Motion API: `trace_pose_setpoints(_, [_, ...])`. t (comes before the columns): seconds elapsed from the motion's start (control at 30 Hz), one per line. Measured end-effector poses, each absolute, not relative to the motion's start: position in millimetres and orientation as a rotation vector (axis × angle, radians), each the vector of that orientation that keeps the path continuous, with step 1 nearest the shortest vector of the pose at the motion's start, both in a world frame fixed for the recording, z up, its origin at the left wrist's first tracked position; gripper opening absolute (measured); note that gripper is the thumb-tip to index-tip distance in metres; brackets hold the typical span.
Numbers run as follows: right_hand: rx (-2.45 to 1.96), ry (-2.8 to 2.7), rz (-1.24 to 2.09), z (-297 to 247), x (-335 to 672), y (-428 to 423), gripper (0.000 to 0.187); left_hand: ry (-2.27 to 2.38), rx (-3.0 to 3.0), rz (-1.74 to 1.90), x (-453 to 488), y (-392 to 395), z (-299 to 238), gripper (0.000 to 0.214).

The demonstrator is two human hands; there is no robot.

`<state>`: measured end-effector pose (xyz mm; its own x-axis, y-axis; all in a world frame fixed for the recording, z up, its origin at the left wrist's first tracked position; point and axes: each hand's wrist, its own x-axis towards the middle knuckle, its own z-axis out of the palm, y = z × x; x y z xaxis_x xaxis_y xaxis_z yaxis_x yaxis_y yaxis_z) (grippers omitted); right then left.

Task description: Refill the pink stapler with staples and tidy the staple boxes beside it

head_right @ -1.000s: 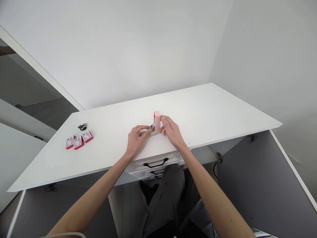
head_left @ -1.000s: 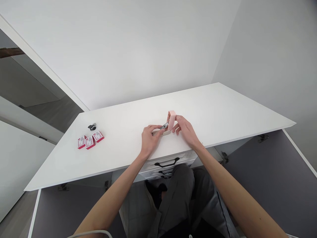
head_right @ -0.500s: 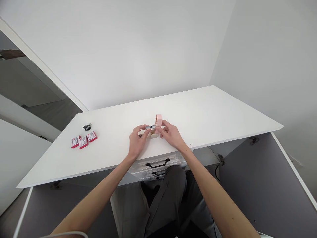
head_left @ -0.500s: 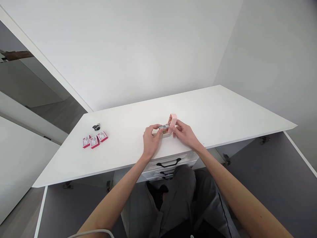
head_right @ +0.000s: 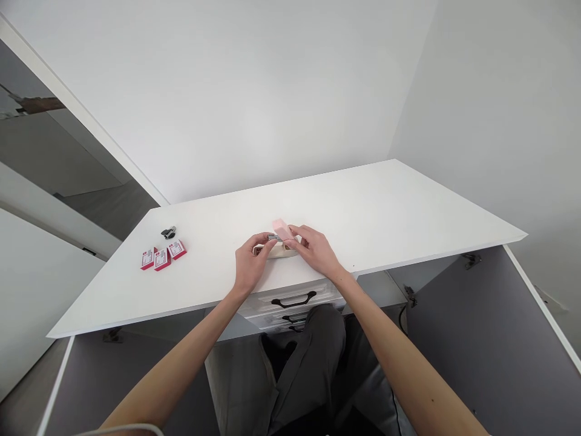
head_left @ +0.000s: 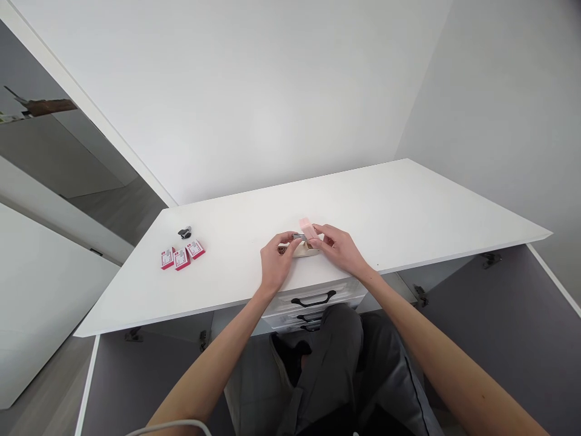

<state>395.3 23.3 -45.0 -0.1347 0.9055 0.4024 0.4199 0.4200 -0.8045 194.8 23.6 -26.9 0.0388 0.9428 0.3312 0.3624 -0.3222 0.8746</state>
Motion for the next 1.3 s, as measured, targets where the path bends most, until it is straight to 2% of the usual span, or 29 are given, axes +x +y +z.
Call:
trace_pose_setpoints(0.23, [-1.147, -1.769, 0.586, -49.3, 396.0, 23.1, 0.039, 1.386, 1.916, 1.229, 180.3, 21.7, -33.1, 0.02])
trace_pose_setpoints(0.3, [-1.144, -1.779, 0.574, -50.2, 395.9, 22.9, 0.039, 1.377, 2.006, 1.223, 176.1, 20.7, -34.8, 0.032])
trace_pose_setpoints(0.4, [-1.151, -1.796, 0.553, -51.8, 395.8, 23.1, 0.042, 1.294, 2.276, 1.235, 169.0, 17.4, -34.6, 0.065])
trace_pose_setpoints(0.47, [-1.157, -1.802, 0.542, -52.3, 395.7, 23.4, 0.044, 1.208, 2.536, 1.151, 163.1, 14.4, -32.2, 0.071])
trace_pose_setpoints(0.63, [-1.168, -1.825, 0.542, -52.1, 395.5, 23.6, 0.045, 1.172, 2.85, 0.95, 146.0, 10.0, -26.7, 0.069])
trace_pose_setpoints(1.03, [-1.304, -1.865, 0.564, -50.3, 393.4, 21.1, 0.044, 1.176, 2.837, 0.844, 128.1, 8.2, -35.1, 0.069])
trace_pose_setpoints(1.17, [-1.48, -1.762, 0.474, -52.9, 394.1, 21.6, 0.038, 1.447, 2.775, 0.853, 106.8, 19.3, -35.4, 0.065])
trace_pose_setpoints(1.3, [-1.582, -1.722, 0.443, -51.7, 392.9, 20.1, 0.049, 1.929, 2.572, 0.85, 62.7, 37.9, -34.5, 0.062])
